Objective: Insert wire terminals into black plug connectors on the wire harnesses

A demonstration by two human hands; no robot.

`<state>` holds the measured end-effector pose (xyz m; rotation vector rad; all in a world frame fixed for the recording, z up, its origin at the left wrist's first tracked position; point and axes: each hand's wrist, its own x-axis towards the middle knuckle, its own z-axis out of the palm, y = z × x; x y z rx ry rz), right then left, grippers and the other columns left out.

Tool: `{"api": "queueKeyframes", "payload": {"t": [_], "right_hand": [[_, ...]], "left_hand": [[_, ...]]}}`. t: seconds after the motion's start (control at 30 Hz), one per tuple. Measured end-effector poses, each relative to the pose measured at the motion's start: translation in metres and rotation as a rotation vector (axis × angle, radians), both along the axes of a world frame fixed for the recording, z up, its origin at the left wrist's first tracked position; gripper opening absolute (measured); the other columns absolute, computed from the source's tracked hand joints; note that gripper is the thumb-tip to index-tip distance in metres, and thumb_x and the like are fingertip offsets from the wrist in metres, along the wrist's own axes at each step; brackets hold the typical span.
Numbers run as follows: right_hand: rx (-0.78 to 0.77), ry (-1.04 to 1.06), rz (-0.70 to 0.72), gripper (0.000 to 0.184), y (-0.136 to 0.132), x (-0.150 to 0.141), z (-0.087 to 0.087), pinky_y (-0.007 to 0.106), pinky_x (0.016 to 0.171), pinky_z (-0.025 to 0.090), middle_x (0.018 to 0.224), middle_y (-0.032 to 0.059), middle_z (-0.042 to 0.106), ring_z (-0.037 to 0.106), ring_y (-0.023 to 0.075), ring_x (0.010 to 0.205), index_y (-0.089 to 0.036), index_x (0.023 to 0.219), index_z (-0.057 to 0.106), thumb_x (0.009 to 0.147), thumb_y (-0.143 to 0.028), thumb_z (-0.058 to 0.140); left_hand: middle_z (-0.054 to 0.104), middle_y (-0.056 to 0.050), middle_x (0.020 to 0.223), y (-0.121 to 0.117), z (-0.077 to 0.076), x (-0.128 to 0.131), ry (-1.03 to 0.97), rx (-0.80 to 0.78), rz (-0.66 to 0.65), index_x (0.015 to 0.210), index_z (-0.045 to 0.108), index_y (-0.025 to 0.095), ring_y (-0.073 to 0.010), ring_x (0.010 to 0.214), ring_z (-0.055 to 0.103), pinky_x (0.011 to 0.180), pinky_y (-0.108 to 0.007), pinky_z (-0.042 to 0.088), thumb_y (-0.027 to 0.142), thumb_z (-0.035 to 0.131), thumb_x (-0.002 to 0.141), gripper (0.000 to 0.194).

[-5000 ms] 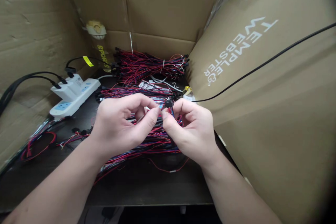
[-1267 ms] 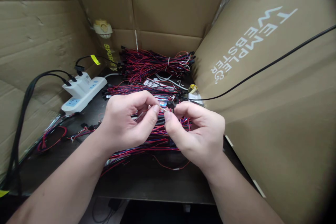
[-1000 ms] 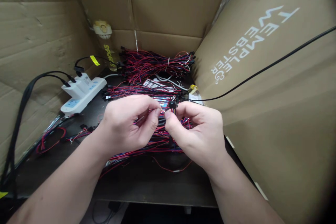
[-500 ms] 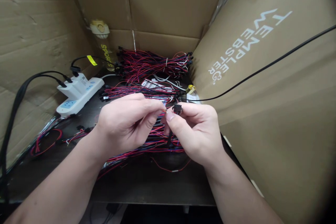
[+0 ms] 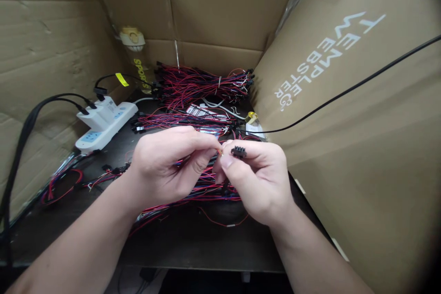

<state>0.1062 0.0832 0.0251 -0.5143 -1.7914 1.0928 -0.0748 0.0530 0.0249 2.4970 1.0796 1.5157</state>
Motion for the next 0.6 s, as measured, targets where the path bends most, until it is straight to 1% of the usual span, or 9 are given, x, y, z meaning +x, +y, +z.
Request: {"api": "queueKeyframes", "payload": {"t": [0.1, 0.17, 0.23, 0.3, 0.37, 0.5, 0.53, 0.6], "right_hand": [[-0.108, 0.067, 0.05, 0.035, 0.0018, 0.0004, -0.0031, 0.028, 0.056, 0.052, 0.059, 0.0024, 0.067, 0.063, 0.0155, 0.057, -0.017, 0.064, 0.067, 0.095, -0.028, 0.057], [-0.183, 0.125, 0.075, 0.035, 0.002, -0.0008, -0.006, 0.028, 0.057, 0.054, 0.059, 0.003, 0.068, 0.065, 0.0157, 0.057, -0.017, 0.068, 0.071, 0.097, -0.03, 0.057], [-0.225, 0.163, 0.082, 0.034, 0.0012, -0.0022, -0.0079, 0.026, 0.054, 0.053, 0.059, 0.0021, 0.068, 0.064, 0.0142, 0.054, -0.016, 0.069, 0.072, 0.098, -0.029, 0.058], [-0.211, 0.169, 0.048, 0.033, -0.0004, -0.0031, -0.0083, 0.024, 0.051, 0.051, 0.058, 0.0005, 0.066, 0.062, 0.0122, 0.051, -0.016, 0.069, 0.071, 0.098, -0.026, 0.059], [-0.114, 0.123, -0.028, 0.032, -0.0017, -0.0031, -0.0077, 0.023, 0.05, 0.049, 0.057, -0.0006, 0.065, 0.06, 0.0111, 0.051, -0.017, 0.068, 0.069, 0.098, -0.024, 0.058], [0.206, -0.016, -0.196, 0.027, -0.0001, -0.0017, -0.0078, 0.026, 0.056, 0.048, 0.062, -0.0008, 0.06, 0.056, 0.0114, 0.057, -0.018, 0.068, 0.062, 0.094, -0.016, 0.058], [0.3, -0.047, -0.228, 0.025, 0.0014, -0.0013, -0.0084, 0.028, 0.058, 0.047, 0.063, -0.0007, 0.058, 0.054, 0.0118, 0.059, -0.018, 0.068, 0.059, 0.093, -0.014, 0.058], [0.495, -0.11, -0.271, 0.024, 0.0051, -0.0007, -0.0102, 0.031, 0.062, 0.048, 0.063, -0.0001, 0.055, 0.052, 0.013, 0.062, -0.018, 0.068, 0.056, 0.091, -0.011, 0.058]], "left_hand": [[0.073, 0.0, 0.075, 0.0009, 0.0019, 0.0005, 0.021, 0.004, -0.025, 0.103, 0.071, 0.021, -0.0104, 0.065, 0.065, 0.067, -0.023, 0.053, 0.003, 0.06, 0.092, 0.023], [0.074, 0.002, 0.074, 0.0018, 0.0048, 0.0012, 0.055, 0.025, -0.034, 0.105, 0.071, 0.021, -0.0094, 0.063, 0.065, 0.068, -0.022, 0.053, 0.001, 0.059, 0.092, 0.027], [0.074, 0.003, 0.074, 0.0025, 0.0079, 0.0018, 0.095, 0.05, -0.032, 0.105, 0.071, 0.021, -0.0087, 0.064, 0.066, 0.068, -0.022, 0.053, -0.001, 0.059, 0.091, 0.029], [0.075, 0.003, 0.074, 0.0028, 0.0097, 0.0023, 0.126, 0.049, -0.027, 0.103, 0.072, 0.021, -0.0086, 0.064, 0.066, 0.068, -0.021, 0.052, -0.001, 0.059, 0.091, 0.028], [0.074, 0.002, 0.074, 0.0023, 0.0092, 0.0027, 0.134, 0.035, -0.012, 0.102, 0.072, 0.019, -0.0086, 0.065, 0.066, 0.067, -0.021, 0.052, 0.001, 0.059, 0.091, 0.025], [0.073, 0.0, 0.074, -0.0016, 0.004, 0.0036, 0.028, -0.02, 0.09, 0.094, 0.075, 0.016, -0.0086, 0.061, 0.062, 0.06, -0.021, 0.048, 0.009, 0.067, 0.088, 0.012], [0.071, 0.0, 0.07, -0.0027, 0.0034, 0.004, -0.017, -0.061, 0.107, 0.09, 0.075, 0.015, -0.0079, 0.057, 0.059, 0.056, -0.021, 0.046, 0.01, 0.068, 0.087, 0.009], [0.065, 0.002, 0.061, -0.0044, 0.0042, 0.0047, -0.121, -0.193, 0.103, 0.08, 0.073, 0.014, -0.0063, 0.049, 0.052, 0.047, -0.019, 0.04, 0.011, 0.068, 0.085, 0.008]]}}
